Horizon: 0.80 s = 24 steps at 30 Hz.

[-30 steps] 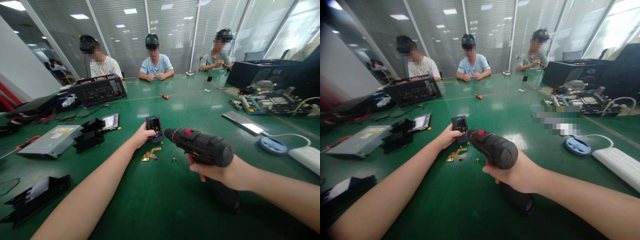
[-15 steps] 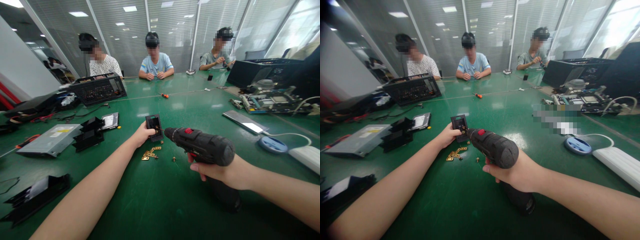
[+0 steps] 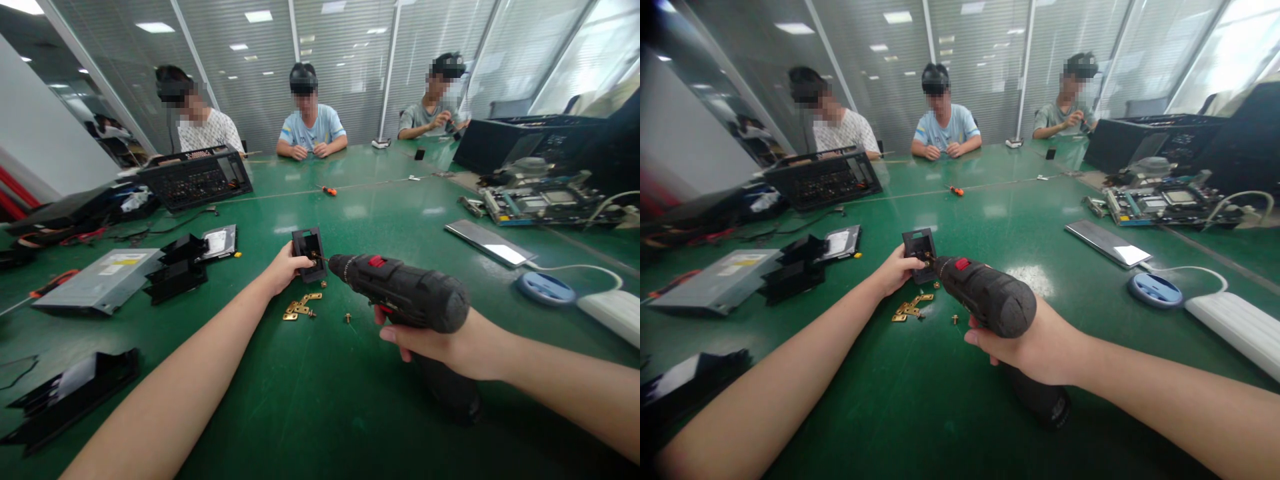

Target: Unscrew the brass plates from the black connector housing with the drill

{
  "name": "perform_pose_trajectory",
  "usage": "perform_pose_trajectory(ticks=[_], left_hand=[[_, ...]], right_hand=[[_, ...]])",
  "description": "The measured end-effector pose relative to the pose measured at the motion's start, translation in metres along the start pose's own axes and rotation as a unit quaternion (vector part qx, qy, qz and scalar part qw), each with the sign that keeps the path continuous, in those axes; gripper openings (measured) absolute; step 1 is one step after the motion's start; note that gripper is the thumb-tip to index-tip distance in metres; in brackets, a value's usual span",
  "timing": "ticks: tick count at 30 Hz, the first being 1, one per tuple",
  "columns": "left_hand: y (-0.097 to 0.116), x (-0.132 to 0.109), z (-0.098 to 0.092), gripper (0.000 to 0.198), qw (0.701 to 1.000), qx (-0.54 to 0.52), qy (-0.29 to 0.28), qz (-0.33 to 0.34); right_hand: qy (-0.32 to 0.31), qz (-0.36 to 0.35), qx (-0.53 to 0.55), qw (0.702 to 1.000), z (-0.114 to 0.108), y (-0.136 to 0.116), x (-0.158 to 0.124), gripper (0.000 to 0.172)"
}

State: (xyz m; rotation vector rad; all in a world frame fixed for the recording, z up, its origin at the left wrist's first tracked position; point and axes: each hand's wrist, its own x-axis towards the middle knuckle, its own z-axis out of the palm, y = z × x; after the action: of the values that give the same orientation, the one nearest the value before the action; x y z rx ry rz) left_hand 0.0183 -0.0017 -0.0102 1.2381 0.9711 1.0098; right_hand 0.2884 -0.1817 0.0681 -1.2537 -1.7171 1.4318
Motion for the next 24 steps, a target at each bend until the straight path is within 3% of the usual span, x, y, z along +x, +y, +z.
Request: perform_pose_trajectory(ticks=[6, 12, 24], left_hand=[[-0.0046, 0.0031, 0.0002, 0.060, 0.997, 0.060, 0.026, 0.028], [0.0003, -0.0008, 0.0052, 0.051, 0.995, 0.086, 0.047, 0.037], [-0.0013, 0.0001, 0.0038, 0.053, 0.995, 0.085, 0.041, 0.033]], right_hand=[[-0.011, -0.008, -0.029, 0.999, -0.0013, -0.0006, -0.0004, 0.021], [-0.003, -0.013, -0.027, 1.000, -0.0003, 0.0020, -0.0002, 0.031], [0.004, -0.023, -0.018, 1.000, 0.0000, 0.0005, -0.0007, 0.037]])
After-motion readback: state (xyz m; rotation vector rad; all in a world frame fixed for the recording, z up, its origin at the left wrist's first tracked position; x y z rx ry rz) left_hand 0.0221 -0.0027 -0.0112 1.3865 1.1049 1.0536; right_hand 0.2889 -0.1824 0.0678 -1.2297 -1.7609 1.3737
